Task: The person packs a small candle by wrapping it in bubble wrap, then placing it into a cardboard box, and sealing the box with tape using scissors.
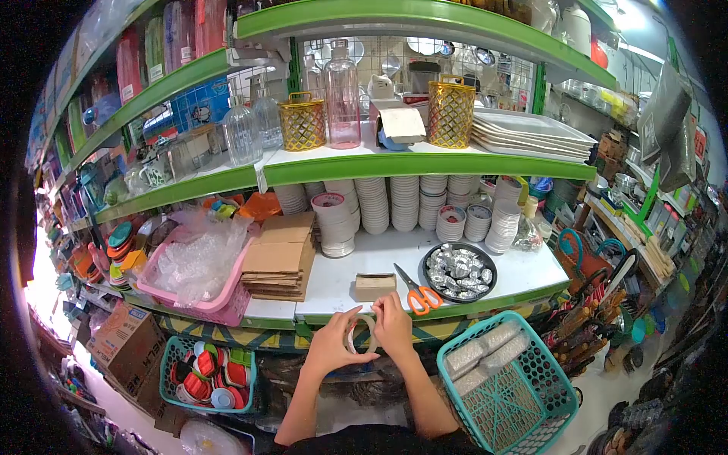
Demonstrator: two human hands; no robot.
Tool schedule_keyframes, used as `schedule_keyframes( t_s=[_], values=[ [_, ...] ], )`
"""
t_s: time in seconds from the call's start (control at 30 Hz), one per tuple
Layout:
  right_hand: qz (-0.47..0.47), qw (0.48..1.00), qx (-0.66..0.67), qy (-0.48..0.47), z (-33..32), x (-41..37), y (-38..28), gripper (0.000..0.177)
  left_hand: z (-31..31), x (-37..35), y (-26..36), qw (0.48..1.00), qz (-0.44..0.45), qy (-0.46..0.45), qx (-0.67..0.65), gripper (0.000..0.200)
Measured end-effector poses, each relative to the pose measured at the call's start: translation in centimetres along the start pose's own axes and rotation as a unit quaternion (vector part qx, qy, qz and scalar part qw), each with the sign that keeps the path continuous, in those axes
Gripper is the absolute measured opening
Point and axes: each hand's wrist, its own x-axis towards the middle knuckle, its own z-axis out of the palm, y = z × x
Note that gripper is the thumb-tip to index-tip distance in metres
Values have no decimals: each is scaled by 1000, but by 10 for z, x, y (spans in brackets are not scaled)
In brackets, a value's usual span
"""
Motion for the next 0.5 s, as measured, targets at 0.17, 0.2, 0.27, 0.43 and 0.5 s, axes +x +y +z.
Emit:
schedule_keyframes(
  t_s=[0.17,0.2,0.27,0.43,0.5],
  values=[
    [-30,999,-32,-23,1,13,11,9,14,2,-8,1000,-2,4,2,84],
    [-35,998,-38,-27,2,15,12,9,16,3,-10,1000,-15,1,-24,83],
    [-39,998,-45,-31,6,18,16,9,19,6,-13,998,-29,-2,-50,82],
    [-55,996,-44,-55,18,30,35,9,36,19,-33,996,-11,23,-91,81],
    [-58,995,-46,-62,21,36,40,9,43,24,-41,995,-14,28,-91,81]
  ],
)
